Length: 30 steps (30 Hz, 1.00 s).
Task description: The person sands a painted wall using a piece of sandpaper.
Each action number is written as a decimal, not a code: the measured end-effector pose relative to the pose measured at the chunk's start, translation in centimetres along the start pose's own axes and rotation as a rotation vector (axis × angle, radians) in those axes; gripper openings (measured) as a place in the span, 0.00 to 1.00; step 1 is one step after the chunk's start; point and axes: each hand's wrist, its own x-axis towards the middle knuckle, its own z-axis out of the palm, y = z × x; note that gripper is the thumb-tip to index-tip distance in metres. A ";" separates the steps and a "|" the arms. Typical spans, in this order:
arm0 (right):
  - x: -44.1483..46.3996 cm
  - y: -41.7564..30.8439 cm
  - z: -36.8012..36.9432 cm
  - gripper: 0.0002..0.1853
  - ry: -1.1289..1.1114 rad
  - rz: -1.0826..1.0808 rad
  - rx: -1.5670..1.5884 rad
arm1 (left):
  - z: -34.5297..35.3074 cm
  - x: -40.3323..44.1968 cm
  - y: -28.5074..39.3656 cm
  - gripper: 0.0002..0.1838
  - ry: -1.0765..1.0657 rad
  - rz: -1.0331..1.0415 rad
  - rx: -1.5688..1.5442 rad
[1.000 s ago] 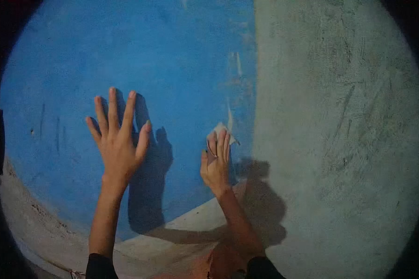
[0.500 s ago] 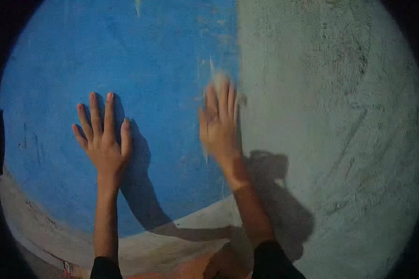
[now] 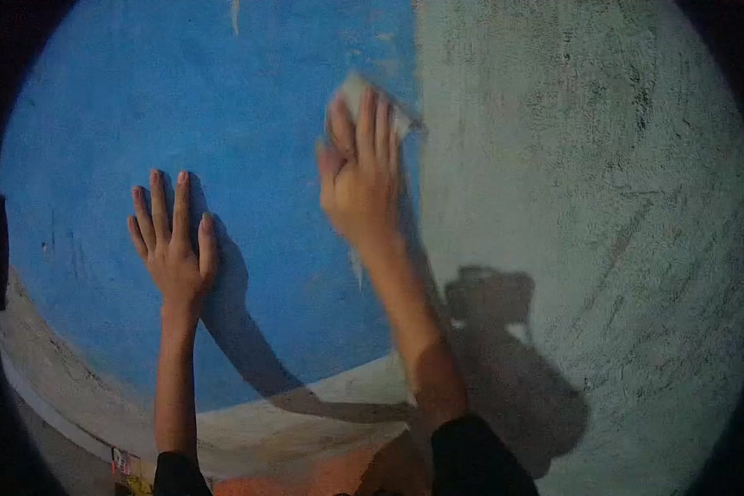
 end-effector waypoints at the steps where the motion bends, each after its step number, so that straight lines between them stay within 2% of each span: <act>1: -3.3 -0.8 0.3 0.34 -0.066 0.024 -0.022 | 0.0 0.0 0.1 0.28 -0.003 -0.001 -0.002; 4: -19.8 -2.4 1.1 0.33 -0.225 0.164 -0.007 | -0.2 -0.3 -0.2 0.28 -0.009 -0.010 -0.001; 7: -15.9 -0.3 0.6 0.33 -0.166 0.110 -0.059 | -0.4 -0.2 -0.3 0.28 -0.009 -0.013 -0.001; 9: -5.5 0.4 -0.5 0.33 -0.062 0.018 -0.063 | -0.2 -0.3 0.3 0.28 -0.006 -0.016 0.000; 12: -0.3 -1.2 0.2 0.33 -0.021 -0.032 -0.048 | -0.3 -0.2 0.3 0.29 -0.016 -0.014 0.012; 14: -8.3 -2.9 0.5 0.33 -0.175 -0.021 -0.011 | -0.3 -0.3 0.6 0.29 -0.009 -0.019 0.001; 16: -19.3 -1.5 1.0 0.33 -0.254 0.135 0.086 | -0.6 -0.6 0.5 0.29 -0.017 -0.006 0.002; 19: -15.1 0.2 -0.2 0.35 -0.213 0.100 -0.161 | -0.3 -0.5 0.5 0.29 -0.013 -0.007 0.000; 21: -4.4 1.1 -0.7 0.37 -0.028 -0.014 -0.165 | -0.2 -0.4 0.6 0.29 -0.003 -0.013 -0.007; 23: -0.8 -0.5 0.0 0.37 -0.031 -0.019 -0.080 | -0.3 -0.4 0.0 0.28 -0.001 -0.021 0.009; 24: -0.7 -0.9 0.0 0.38 -0.035 -0.014 -0.040 | -0.6 -0.4 0.5 0.28 -0.005 -0.021 0.013; 26: -9.1 -3.5 0.1 0.37 -0.247 0.055 -0.036 | -0.6 -0.5 0.5 0.28 -0.015 -0.021 0.009; 28: -18.0 -3.3 -0.6 0.36 -0.214 0.197 0.062 | -0.8 -0.5 0.4 0.28 -0.017 -0.012 0.003; 30: -16.2 -1.0 -0.9 0.35 -0.207 0.063 -0.101 | -0.8 -0.5 0.1 0.28 -0.009 -0.011 -0.004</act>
